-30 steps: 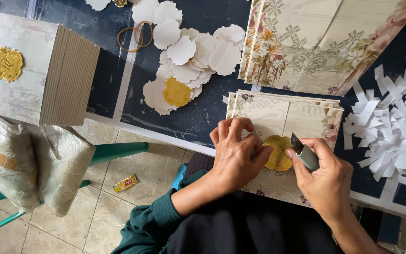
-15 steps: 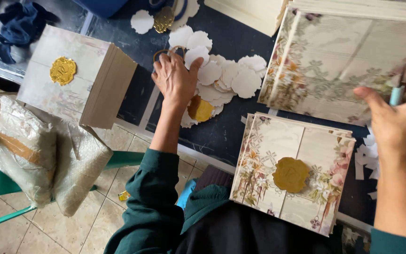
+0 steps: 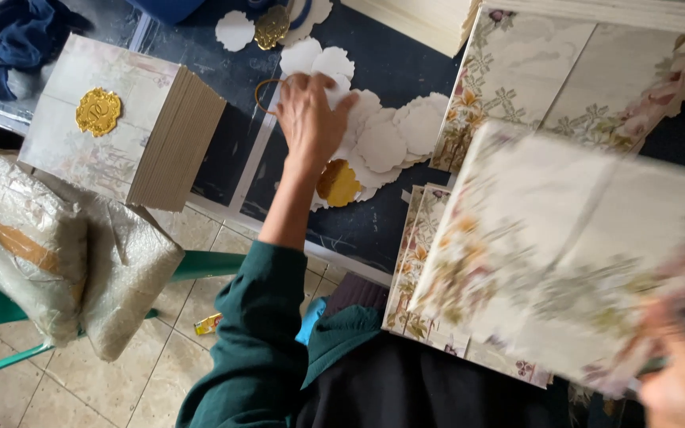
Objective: The person places gold and white paper cutouts onto patterned paper sheets, then uses a utility knife to trim around the cutouts. The person repeats this process for multiple sheets, stacking the finished items.
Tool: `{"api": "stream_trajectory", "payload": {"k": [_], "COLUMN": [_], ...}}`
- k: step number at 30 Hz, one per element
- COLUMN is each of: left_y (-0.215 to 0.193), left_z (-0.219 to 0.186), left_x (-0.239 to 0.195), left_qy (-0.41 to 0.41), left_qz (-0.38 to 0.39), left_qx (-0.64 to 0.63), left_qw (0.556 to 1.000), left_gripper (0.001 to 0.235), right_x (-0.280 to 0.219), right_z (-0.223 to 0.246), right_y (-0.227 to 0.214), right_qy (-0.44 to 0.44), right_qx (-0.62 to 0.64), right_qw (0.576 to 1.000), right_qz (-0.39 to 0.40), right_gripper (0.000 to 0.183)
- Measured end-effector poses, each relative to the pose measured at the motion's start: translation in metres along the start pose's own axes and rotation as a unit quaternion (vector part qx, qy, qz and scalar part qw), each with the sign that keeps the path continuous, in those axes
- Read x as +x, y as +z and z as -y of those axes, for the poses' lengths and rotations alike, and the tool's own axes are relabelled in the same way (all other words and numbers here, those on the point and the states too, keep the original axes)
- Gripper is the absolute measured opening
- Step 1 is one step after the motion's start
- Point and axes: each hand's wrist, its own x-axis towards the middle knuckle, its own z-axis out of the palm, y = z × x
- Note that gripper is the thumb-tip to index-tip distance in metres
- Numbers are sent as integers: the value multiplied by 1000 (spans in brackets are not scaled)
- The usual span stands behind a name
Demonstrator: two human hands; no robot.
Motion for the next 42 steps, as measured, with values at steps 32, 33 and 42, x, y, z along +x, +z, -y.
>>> {"api": "stream_trajectory", "payload": {"k": [32, 33, 42], "left_y": [-31, -34, -31], "left_z": [-138, -141, -146], "left_x": [-213, -214, -220], "left_qy": [-50, -20, 34], "left_qz": [325, 320, 309], "left_qx": [-638, -550, -482], "left_qw": [696, 771, 819], "left_gripper": [47, 40, 31], "right_x": [-62, -65, -55], "right_z": [-23, -20, -23], "right_y": [79, 82, 85], "right_qy": [-536, -517, -496], "right_qx": [-341, -368, -192], "right_qw": [772, 772, 847], "right_qz": [-23, -26, -8], "right_gripper": [53, 54, 41]}}
